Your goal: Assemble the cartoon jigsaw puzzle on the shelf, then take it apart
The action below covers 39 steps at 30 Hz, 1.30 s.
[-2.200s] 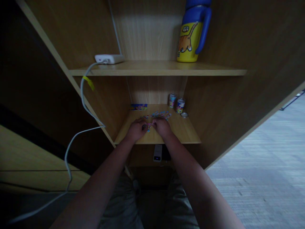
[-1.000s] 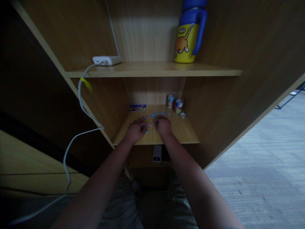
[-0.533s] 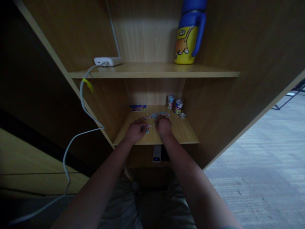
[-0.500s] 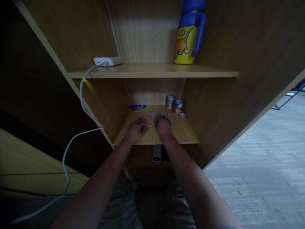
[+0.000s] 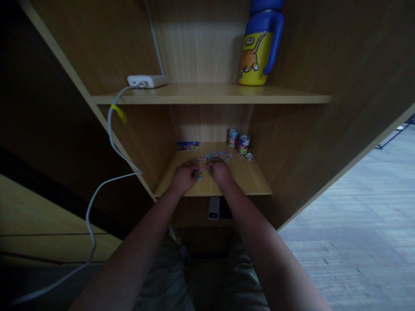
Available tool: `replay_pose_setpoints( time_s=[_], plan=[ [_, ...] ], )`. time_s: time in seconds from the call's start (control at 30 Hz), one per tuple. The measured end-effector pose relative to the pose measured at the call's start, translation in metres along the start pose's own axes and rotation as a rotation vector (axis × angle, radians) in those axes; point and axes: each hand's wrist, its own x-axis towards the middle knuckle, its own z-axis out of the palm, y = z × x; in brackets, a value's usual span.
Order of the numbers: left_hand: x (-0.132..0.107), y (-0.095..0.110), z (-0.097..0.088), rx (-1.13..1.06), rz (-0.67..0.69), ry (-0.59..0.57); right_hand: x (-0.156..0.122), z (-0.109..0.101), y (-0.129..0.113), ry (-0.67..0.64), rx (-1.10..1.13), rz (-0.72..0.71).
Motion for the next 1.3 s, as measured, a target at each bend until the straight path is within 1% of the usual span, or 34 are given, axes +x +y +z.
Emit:
replay_pose_setpoints(
  time_s=[0.1,0.23,0.33,0.43,0.5,0.53,0.57,0.63,0.7,0.77,0.83,0.9,1.1,1.3],
  plan=[
    [0.0,0.0,0.0,-0.005,-0.002,-0.003,-0.001,0.0,-0.002,0.015,-0.058,0.066],
    [0.0,0.001,-0.001,0.001,-0.003,-0.001,-0.003,-0.002,-0.005,0.056,-0.146,0.211],
    [0.0,-0.001,0.001,-0.017,0.007,0.005,-0.005,-0.005,-0.007,0.058,-0.175,0.295],
    [0.001,-0.004,0.004,-0.06,0.035,0.008,-0.007,-0.008,-0.01,0.05,-0.213,0.387],
    [0.001,-0.007,0.006,-0.109,0.077,-0.008,-0.007,-0.01,-0.012,0.046,-0.246,0.432],
    [0.002,-0.007,0.007,-0.137,0.102,-0.018,-0.007,-0.011,-0.013,0.047,-0.252,0.423],
    [0.002,-0.008,0.008,-0.163,0.124,-0.028,-0.007,-0.012,-0.013,0.047,-0.247,0.385],
    [0.001,-0.008,0.007,-0.186,0.147,-0.036,-0.007,-0.012,-0.015,0.033,-0.204,0.24],
    [0.001,-0.006,0.005,-0.14,0.109,-0.021,-0.007,-0.012,-0.015,-0.002,-0.145,0.088],
    [0.001,-0.003,0.002,-0.042,0.008,0.003,-0.007,-0.011,-0.015,-0.027,-0.105,0.007],
    [0.0,-0.001,0.0,0.042,-0.087,0.008,-0.007,-0.009,-0.015,-0.023,-0.088,-0.029],
    [0.0,0.0,-0.001,0.063,-0.112,-0.008,-0.006,-0.007,-0.013,-0.013,-0.076,-0.055],
    [0.001,-0.001,0.0,0.037,-0.092,-0.022,-0.002,0.002,-0.002,-0.002,0.027,-0.129],
    [0.0,-0.003,0.002,0.011,-0.024,-0.024,0.0,0.007,0.004,0.007,0.106,-0.167]
  ],
)
